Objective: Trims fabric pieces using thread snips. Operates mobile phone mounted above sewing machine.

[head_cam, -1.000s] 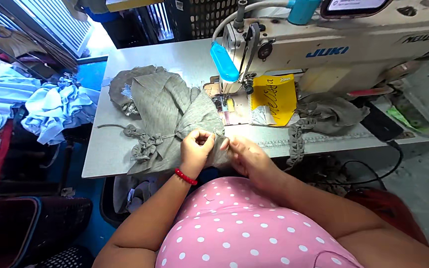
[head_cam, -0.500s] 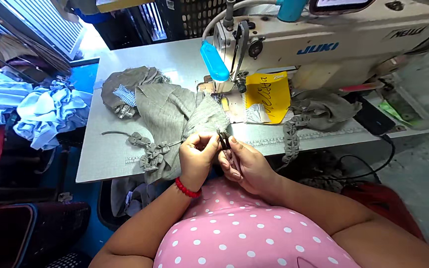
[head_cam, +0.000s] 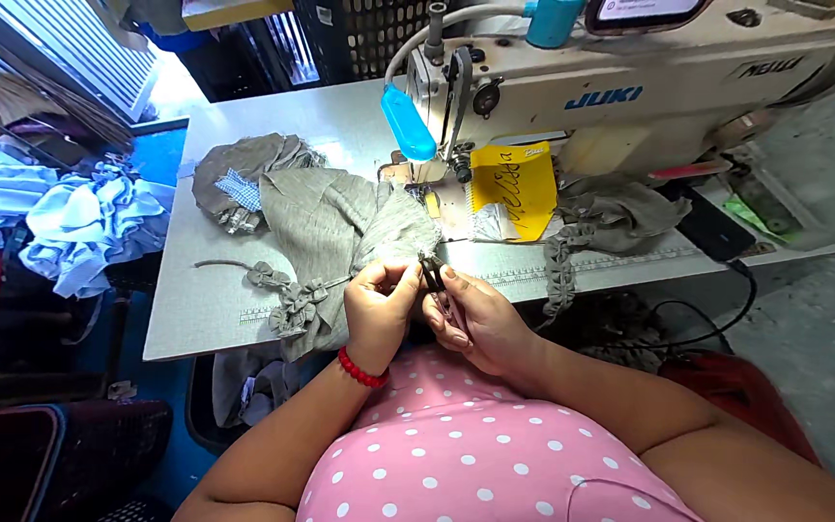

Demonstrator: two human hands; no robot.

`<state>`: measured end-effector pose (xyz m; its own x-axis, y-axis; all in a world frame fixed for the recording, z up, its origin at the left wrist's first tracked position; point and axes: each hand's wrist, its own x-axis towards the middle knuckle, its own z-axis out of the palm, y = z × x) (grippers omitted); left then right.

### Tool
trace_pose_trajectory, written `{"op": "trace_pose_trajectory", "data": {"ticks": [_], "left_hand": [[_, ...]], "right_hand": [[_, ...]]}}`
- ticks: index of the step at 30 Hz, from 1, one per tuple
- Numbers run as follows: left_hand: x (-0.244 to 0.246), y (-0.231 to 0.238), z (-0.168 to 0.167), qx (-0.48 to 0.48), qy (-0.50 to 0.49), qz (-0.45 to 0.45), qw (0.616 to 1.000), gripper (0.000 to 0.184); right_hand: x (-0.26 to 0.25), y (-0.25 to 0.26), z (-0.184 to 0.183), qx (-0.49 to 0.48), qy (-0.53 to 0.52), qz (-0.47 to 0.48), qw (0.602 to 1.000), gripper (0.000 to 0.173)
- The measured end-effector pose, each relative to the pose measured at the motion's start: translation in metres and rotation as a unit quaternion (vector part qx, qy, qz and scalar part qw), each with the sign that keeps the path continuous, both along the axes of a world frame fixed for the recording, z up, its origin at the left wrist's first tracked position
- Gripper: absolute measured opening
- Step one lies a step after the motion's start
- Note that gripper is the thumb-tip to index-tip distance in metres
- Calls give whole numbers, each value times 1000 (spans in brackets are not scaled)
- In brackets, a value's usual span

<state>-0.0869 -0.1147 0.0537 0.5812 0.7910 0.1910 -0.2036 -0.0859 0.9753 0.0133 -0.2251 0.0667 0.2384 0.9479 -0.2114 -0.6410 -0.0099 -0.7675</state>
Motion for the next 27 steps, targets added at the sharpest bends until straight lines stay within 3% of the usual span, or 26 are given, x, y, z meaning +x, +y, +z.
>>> {"op": "trace_pose_trajectory", "data": {"ticks": [14, 23, 27], "left_hand": [[2, -2, -3, 12, -12, -10, 1000, 9], [-7, 11, 2, 204, 22, -18, 978, 7], [-7, 10, 3, 209, 10, -9, 978, 8]], "right_hand": [[-2, 1, -4, 8, -25, -39, 999, 39], [5, -1, -5, 43, -101, -17, 994, 37], [4, -2, -2, 43, -100, -16, 994, 36]]}}
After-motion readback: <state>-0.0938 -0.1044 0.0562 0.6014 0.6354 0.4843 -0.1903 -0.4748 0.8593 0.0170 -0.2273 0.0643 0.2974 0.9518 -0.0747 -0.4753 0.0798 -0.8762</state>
